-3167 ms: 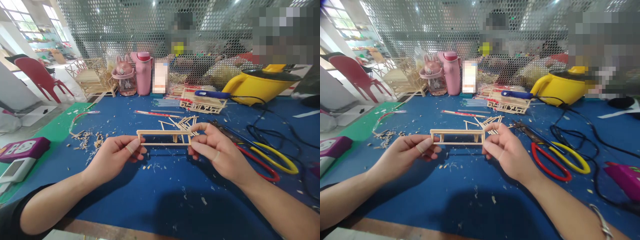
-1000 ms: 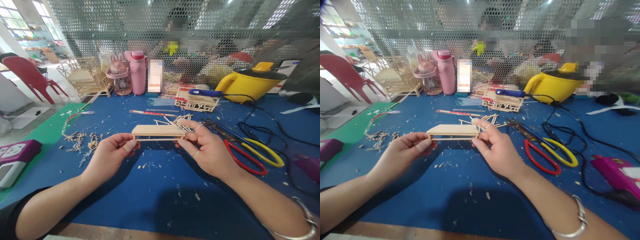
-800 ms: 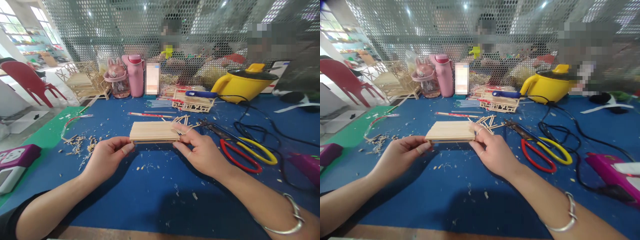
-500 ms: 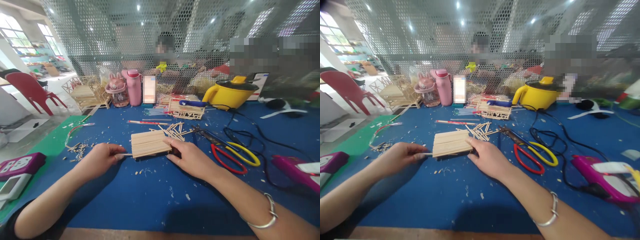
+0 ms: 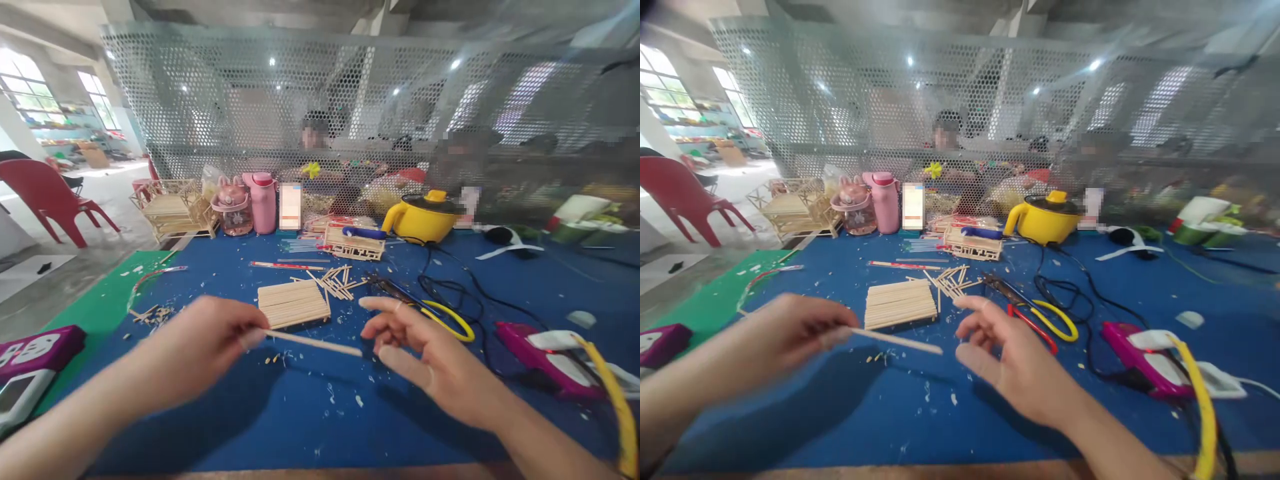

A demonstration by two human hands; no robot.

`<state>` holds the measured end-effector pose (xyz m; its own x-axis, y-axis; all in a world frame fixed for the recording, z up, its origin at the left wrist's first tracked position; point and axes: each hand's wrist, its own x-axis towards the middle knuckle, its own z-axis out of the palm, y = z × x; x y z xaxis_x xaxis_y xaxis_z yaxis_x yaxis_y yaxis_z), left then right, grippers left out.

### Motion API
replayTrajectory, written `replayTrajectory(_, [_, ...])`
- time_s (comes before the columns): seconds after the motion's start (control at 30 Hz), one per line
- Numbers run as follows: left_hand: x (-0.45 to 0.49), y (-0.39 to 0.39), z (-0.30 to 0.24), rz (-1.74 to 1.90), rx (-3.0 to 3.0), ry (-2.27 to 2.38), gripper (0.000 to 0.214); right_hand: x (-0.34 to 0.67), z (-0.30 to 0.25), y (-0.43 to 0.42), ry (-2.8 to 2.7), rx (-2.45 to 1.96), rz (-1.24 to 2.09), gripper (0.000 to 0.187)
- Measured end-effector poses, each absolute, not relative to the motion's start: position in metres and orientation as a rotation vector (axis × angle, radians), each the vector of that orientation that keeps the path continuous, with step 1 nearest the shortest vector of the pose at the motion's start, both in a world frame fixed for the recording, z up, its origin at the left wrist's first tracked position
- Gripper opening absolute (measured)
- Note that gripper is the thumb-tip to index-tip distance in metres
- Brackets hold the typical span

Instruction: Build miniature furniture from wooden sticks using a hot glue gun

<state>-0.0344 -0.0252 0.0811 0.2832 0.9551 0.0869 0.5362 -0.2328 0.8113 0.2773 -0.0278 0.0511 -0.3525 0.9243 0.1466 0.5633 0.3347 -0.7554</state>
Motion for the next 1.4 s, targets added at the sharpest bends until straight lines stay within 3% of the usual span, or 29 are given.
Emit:
replayTrajectory(0.07, [-0.004,-0.025,0.07,0.51,2.209,1.235,0.02,0.262,0.052,-0.042,-2.097,-1.25,0.859,0.038])
replayTrajectory(0.2, [0.02,-0.023,0.05,0.447,2.263,1.069,0.025,0.25,0.048,-0.057,-2.299,-1.299,0.847,0.019])
replayTrajectory(0.3, [0.022,-0.024,0.035,0.613,2.03,1.028,0.02,0.247,0.039,-0.059,-2.265,-1.36,0.869,0.019])
replayTrajectory(0.43, [0.032,-0.026,0.015,0.804,1.378,0.917,0.037,0.229,0.027,-0.06,-2.002,-1.383,1.081,0.022])
replayTrajectory(0.6, [0.036,-0.025,0.003,0.965,1.311,0.862,0.035,0.208,0.02,-0.05,-1.979,-1.296,1.227,0.021])
replayTrajectory(0.67, [0.034,-0.024,0.001,1.03,1.201,0.873,0.035,0.219,0.019,-0.037,-2.067,-1.318,1.049,0.025])
replayTrajectory(0.8, [0.033,-0.023,-0.005,0.994,1.088,0.901,0.032,0.267,0.019,-0.001,-1.942,-1.724,0.255,0.035])
replayTrajectory(0.87, [0.032,-0.024,-0.007,0.962,1.186,0.958,0.03,0.286,0.02,0.015,-1.904,-1.819,0.188,0.032])
replayTrajectory(0.93, [0.027,-0.024,-0.006,0.976,1.387,1.054,0.029,0.291,0.019,0.025,-1.931,-1.852,0.175,0.015])
replayTrajectory(1.03, [0.013,-0.02,0.001,0.995,1.868,1.203,0.027,0.273,0.015,0.031,-2.035,-1.801,0.161,0.02])
replayTrajectory(1.1, [0.003,-0.015,0.005,0.965,2.132,1.236,0.025,0.253,0.014,0.03,-2.111,-1.706,0.168,0.009])
replayTrajectory(1.27, [-0.006,-0.007,0.003,0.889,2.365,1.217,0.032,0.217,0.03,0.018,-2.257,-1.324,0.166,0.046])
replayTrajectory(1.4, [-0.001,-0.007,-0.003,0.887,2.449,1.116,0.032,0.204,0.036,0.005,-2.563,-0.907,0.128,0.029])
